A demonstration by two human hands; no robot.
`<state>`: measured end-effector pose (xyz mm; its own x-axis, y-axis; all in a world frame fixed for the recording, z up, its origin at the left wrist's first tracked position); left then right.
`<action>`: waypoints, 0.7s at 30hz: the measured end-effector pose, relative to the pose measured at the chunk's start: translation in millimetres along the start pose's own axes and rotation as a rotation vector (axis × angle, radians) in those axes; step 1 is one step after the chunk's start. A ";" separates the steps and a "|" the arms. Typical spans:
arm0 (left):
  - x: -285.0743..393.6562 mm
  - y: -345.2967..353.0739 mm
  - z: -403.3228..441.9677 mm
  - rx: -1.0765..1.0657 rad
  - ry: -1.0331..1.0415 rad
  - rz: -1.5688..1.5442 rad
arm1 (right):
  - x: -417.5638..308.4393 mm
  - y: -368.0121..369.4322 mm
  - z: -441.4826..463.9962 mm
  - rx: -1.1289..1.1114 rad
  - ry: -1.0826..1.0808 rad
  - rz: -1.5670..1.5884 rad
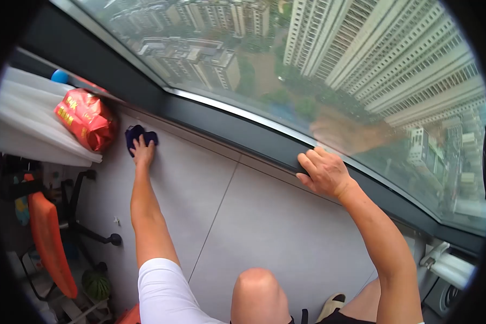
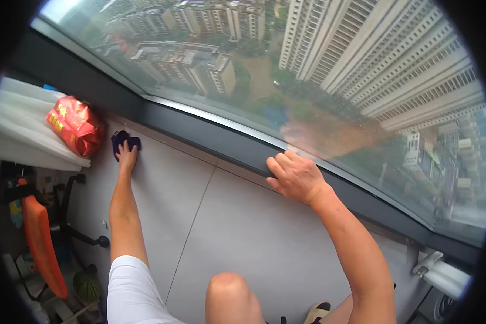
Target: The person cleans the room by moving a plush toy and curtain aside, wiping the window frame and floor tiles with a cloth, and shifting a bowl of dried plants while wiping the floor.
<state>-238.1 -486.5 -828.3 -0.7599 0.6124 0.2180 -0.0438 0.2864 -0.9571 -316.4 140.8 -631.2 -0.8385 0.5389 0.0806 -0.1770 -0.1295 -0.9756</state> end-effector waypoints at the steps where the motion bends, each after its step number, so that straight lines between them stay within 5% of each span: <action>1: 5.5 5.6 10.3 0.002 -0.058 -0.028 | 0.7 0.4 -1.9 -0.013 -0.001 -0.003; 6: -22.5 38.2 55.3 0.085 0.054 -0.074 | 2.4 8.8 -5.5 -0.015 -0.015 -0.041; 11: 10.8 47.4 12.2 0.090 0.256 -0.088 | 0.6 13.9 -7.4 -0.038 -0.011 -0.045; 21: 157.8 88.9 -276.8 0.031 0.733 -0.337 | -4.8 14.3 -8.7 0.035 -0.007 -0.126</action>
Point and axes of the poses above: each hand's wrist, its own z-axis towards the middle knuckle, its own y-axis out of the palm, x = y × z, the point moved 2 cm from there along z, towards the middle knuckle, and after that the axes turned 11 degrees about -z, right-handed, at the moved point
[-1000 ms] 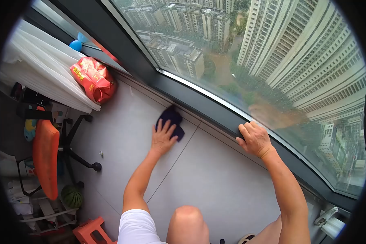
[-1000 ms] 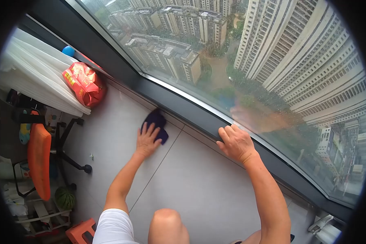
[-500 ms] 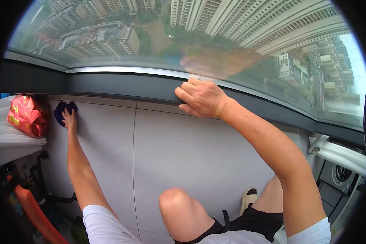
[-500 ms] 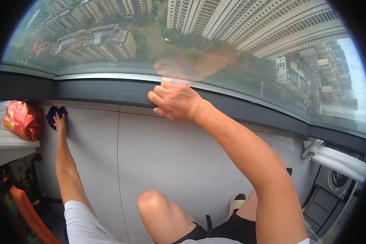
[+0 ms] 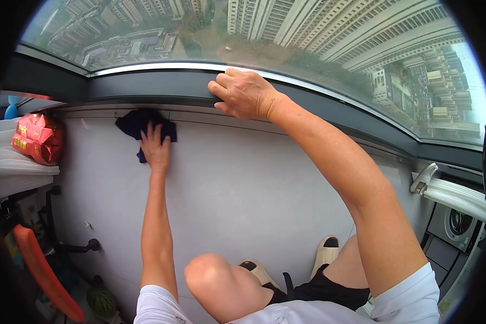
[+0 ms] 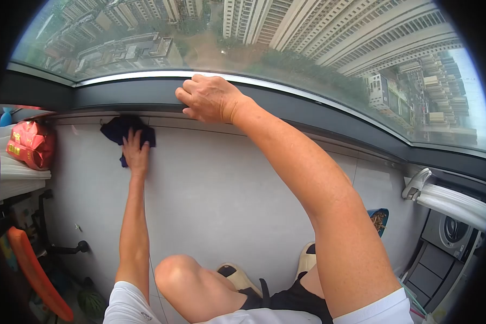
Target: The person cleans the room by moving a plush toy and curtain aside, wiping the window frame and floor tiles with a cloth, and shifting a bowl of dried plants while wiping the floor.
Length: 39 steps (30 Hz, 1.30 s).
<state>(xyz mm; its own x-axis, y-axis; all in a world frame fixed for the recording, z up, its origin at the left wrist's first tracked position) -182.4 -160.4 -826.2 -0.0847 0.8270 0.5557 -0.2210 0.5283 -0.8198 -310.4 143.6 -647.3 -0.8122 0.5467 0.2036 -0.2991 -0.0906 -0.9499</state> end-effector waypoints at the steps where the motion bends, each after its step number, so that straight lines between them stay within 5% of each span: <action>1: 34.8 10.8 -21.4 -0.048 0.052 -0.035 | -0.8 1.0 -0.5 0.024 -0.004 -0.001; 7: 233.7 55.5 -178.7 -0.544 0.391 -0.220 | -5.9 5.5 -6.9 0.105 0.001 -0.061; 11: 272.4 65.4 -239.5 -0.916 0.479 -0.477 | -21.4 0.3 -19.0 0.074 0.147 -0.057; 15: 229.9 28.0 -211.6 -0.507 0.096 -0.830 | -65.4 -40.7 -102.9 0.256 0.088 0.102; 18: 190.2 -17.2 -140.0 -0.329 -0.167 -0.731 | -90.1 -37.9 -197.9 0.112 0.232 0.259; 19: 181.2 -28.2 -109.6 -0.284 -0.220 -0.790 | -99.1 -35.6 -222.8 -0.097 0.302 0.328; 25: 257.3 -86.9 31.5 -0.257 -0.341 -0.359 | -198.4 -26.6 -300.0 -0.435 0.451 0.435; 29: 296.9 -40.5 56.3 0.009 -0.353 -0.496 | -250.7 -16.4 -310.8 -0.327 0.129 0.365; 32: 343.7 -0.6 30.1 -0.119 -0.337 -0.239 | -214.1 -0.8 -296.2 -0.354 -0.014 0.358; 33: 360.1 2.0 21.0 -0.181 -0.310 -0.018 | -196.6 9.8 -294.2 -0.328 0.023 0.366; 39: 363.9 20.3 19.5 -0.211 -0.244 0.094 | -104.5 27.1 -297.9 -0.340 0.420 0.211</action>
Point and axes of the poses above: each hand's wrist, its own z-axis towards the middle knuckle, its own y-axis out of the palm, x = y × z, the point moved 2 cm from there along z, towards the middle knuckle, and after that the axes turned 11 degrees about -z, right-handed, at the moved point
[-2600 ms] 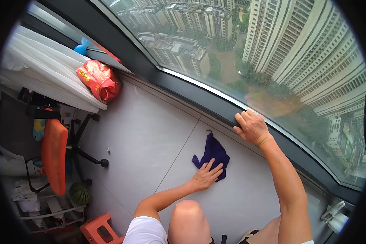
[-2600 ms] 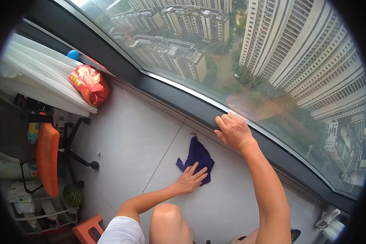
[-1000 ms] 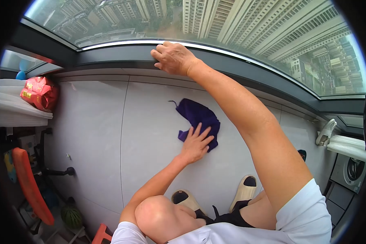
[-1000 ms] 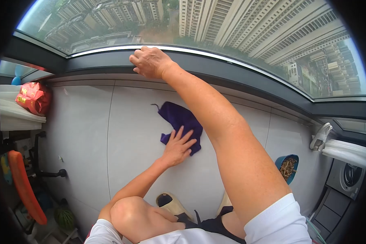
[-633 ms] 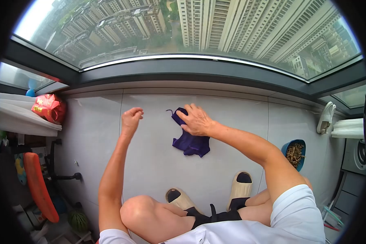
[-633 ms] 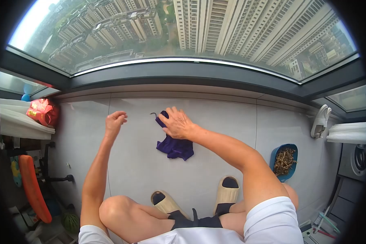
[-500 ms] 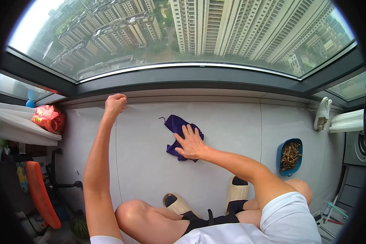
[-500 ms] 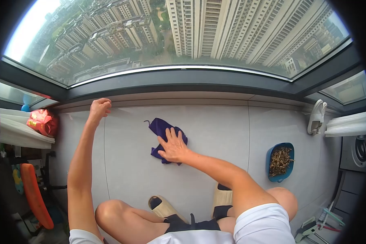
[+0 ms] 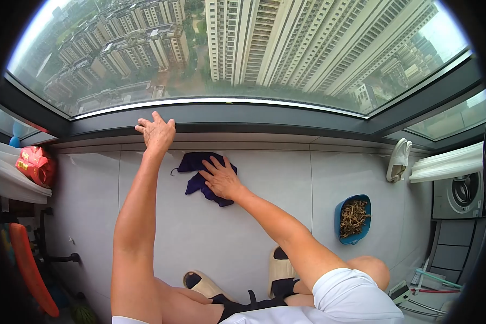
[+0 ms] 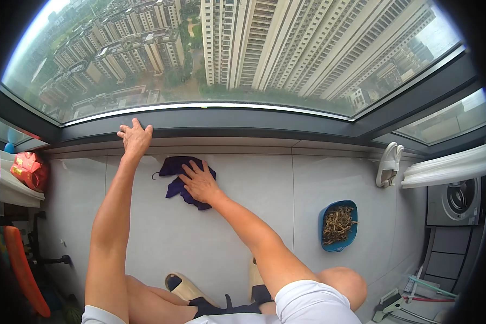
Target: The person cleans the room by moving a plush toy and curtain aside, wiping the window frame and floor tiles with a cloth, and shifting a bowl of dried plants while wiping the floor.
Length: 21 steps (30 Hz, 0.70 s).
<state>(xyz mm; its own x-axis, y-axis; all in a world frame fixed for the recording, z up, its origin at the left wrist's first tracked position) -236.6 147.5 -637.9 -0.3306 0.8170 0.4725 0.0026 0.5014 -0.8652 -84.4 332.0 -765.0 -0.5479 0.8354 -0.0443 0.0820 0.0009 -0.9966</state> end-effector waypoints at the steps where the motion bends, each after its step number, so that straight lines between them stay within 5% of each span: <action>1: -0.5 -0.4 -1.0 -0.004 0.005 0.007 | 12.6 1.4 -9.7 0.021 0.050 -0.001; 6: -8.7 4.4 -3.2 0.011 0.063 0.101 | 97.9 9.0 -84.9 0.290 0.429 -0.011; 15: -19.4 9.7 -0.1 0.067 0.142 0.172 | 293.2 42.4 -246.9 0.104 1.027 -0.229; 19: -20.8 15.4 1.8 0.120 0.192 0.219 | 250.8 50.3 -248.6 0.150 1.277 -0.161; 21: -13.4 8.7 -4.4 0.087 0.213 0.294 | 191.2 63.1 -237.3 0.163 1.150 -0.240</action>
Point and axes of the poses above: each hand's wrist, its own z-axis towards the middle knuckle, its own y-axis out of the palm, x = y × z, the point moved 2 cm from there along z, towards the middle knuckle, and after that the axes turned 11 degrees about -z, right-handed, at the moved point
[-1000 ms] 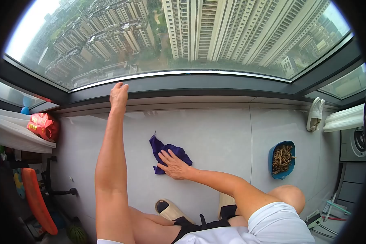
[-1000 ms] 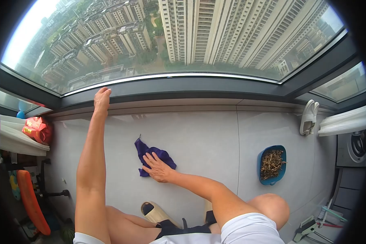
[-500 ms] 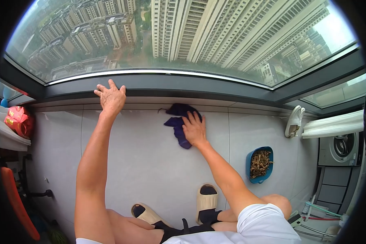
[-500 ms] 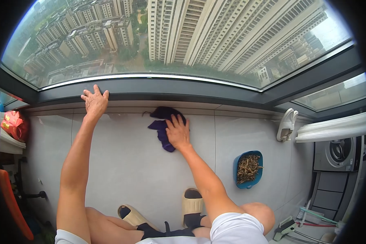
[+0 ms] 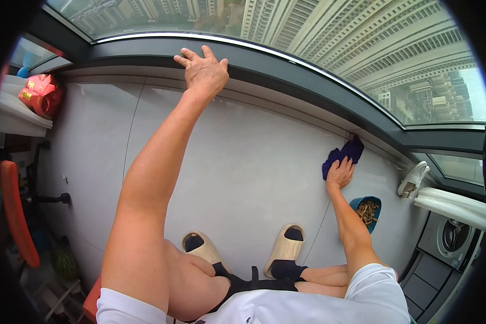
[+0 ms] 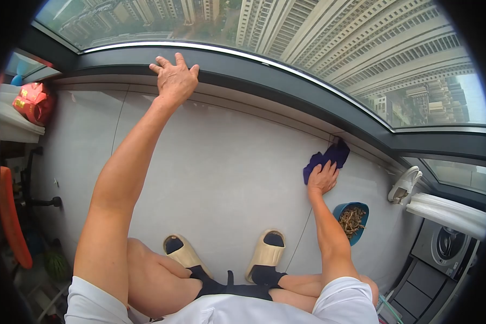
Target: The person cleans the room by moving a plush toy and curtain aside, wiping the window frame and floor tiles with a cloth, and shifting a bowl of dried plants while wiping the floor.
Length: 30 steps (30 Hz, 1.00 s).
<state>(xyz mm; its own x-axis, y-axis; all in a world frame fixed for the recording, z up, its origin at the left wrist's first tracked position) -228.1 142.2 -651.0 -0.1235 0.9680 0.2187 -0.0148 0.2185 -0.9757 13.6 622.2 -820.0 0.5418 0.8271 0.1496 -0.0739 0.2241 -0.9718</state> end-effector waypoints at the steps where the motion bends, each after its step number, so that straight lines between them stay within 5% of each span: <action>1: -4.7 9.8 3.2 0.070 -0.013 -0.048 | -25.4 -8.3 -27.3 0.037 -0.058 -0.015; 11: -6.6 -3.1 3.8 -0.024 -0.040 -0.151 | -211.3 -142.1 -233.6 -0.303 -1.103 0.442; 19: -44.5 -27.7 -0.5 -0.141 0.003 -0.296 | -187.8 -133.9 -298.0 -0.214 -1.641 0.614; 24: -68.1 -34.0 -3.1 -0.129 0.013 -0.388 | -185.2 -139.2 -246.4 -0.219 -1.637 0.743; 27: -77.8 -30.5 3.3 -0.123 0.018 -0.448 | -203.2 -151.2 -219.3 -0.973 -1.270 0.849; 29: -80.6 -29.0 0.4 -0.125 0.013 -0.464 | -210.3 -153.9 -182.9 -1.554 -0.804 0.885; 30: -79.3 -29.0 0.1 -0.118 0.016 -0.463 | -211.6 -146.3 -163.3 -1.544 -0.748 0.905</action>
<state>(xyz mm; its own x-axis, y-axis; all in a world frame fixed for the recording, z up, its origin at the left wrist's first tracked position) -218.0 59.1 -640.0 -0.1155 0.7673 0.6309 0.0484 0.6387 -0.7679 46.4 330.3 -739.3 0.3303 0.5308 -0.7805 0.8288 -0.5588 -0.0293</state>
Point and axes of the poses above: each hand's wrist, its own z-axis towards the middle knuckle, its own y-axis out of the palm, x = y × z, the point moved 2 cm from there along z, towards the middle knuckle, and after that the axes turned 11 degrees about -z, right-handed, at the moved point
